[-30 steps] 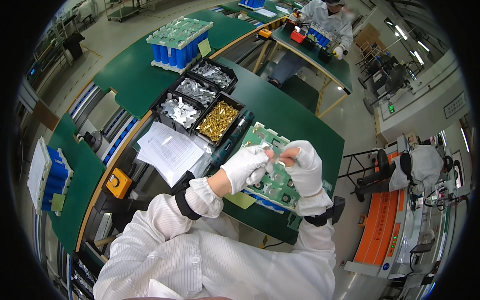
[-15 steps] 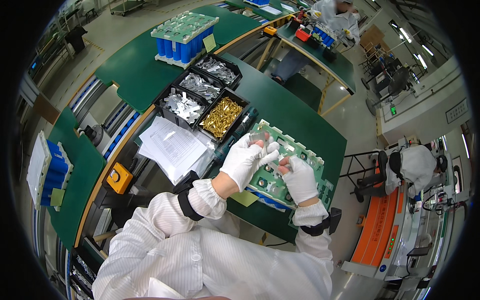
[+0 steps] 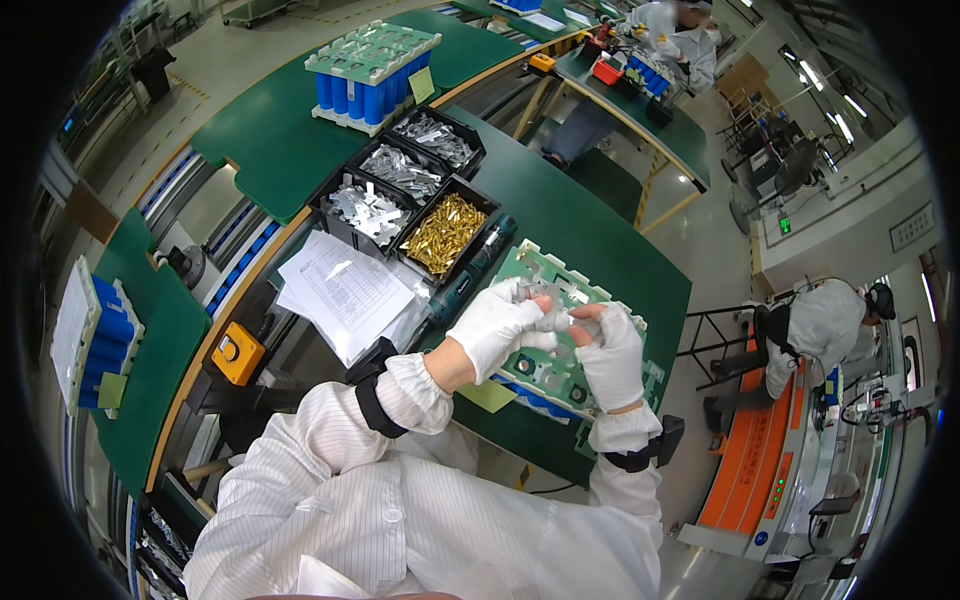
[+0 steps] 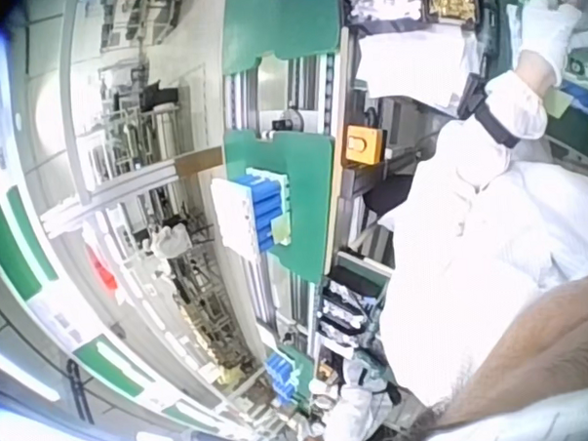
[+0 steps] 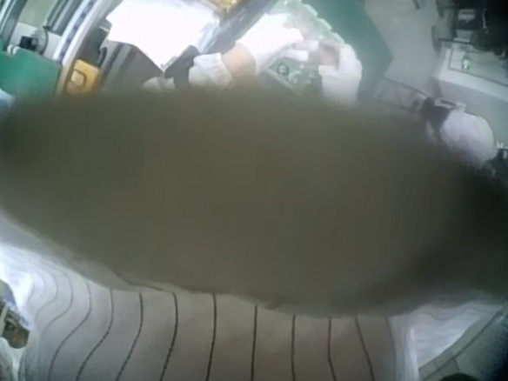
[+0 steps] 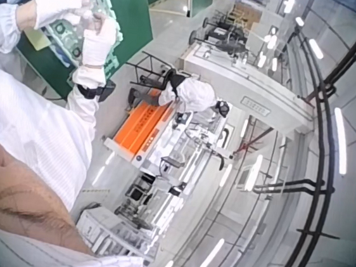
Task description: The worker is assembling lithium-ion battery cell packs by placing circuit boards on top and securing them with screws using an electric screwdriver.
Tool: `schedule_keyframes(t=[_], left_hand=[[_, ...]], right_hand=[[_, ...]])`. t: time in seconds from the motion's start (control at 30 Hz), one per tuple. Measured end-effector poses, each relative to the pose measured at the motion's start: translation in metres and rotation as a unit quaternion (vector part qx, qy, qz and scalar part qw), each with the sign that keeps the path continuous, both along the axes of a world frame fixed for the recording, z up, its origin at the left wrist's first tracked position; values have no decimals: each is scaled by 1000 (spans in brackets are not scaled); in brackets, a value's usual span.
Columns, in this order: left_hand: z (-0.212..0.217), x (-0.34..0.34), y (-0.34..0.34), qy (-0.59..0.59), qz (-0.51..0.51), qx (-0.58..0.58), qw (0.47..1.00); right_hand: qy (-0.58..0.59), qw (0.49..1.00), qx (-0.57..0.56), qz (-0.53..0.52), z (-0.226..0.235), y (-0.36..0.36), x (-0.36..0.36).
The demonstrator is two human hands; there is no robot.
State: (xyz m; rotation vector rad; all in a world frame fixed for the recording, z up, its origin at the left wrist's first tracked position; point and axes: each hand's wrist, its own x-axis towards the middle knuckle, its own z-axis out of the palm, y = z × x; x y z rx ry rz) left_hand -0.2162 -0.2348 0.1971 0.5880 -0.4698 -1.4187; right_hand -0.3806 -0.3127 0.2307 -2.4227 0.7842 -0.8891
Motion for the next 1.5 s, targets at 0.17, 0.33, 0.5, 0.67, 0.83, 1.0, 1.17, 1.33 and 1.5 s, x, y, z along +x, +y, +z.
schedule_keyframes(t=[0.17, 0.33, 0.5, 0.67, 0.83, 1.0, 1.17, 1.33, 1.5], left_hand=[[7, 2, 3, -127, -64, 26, 989], [13, 4, 7, -139, -88, 14, 986], [15, 5, 7, -117, -91, 40, 988], [-23, -2, -15, 52, 44, -12, 998], [-14, -5, -12, 89, 47, -12, 995], [-8, -5, -7, 62, 31, -9, 998], [0, -4, -3, -8, 4, 8, 1000], [-1, 1, -2, -149, -86, 50, 984], [9, -2, 4, -194, -109, 12, 975]], right_hand=[[-52, 996, 77, 3, 7, 10, -2], [-89, 995, -26, 41, 2, 10, 0], [-94, 982, -161, 31, 4, 7, -1], [49, 994, 91, -29, 1, 16, -10], [98, 995, 23, 19, -20, 24, -13], [104, 991, -75, 43, -34, 22, -13], [4, 998, -59, -31, -21, 28, -11], [-101, 991, 41, -79, -14, 26, -8], [-137, 982, 122, -49, -13, 22, -16]])
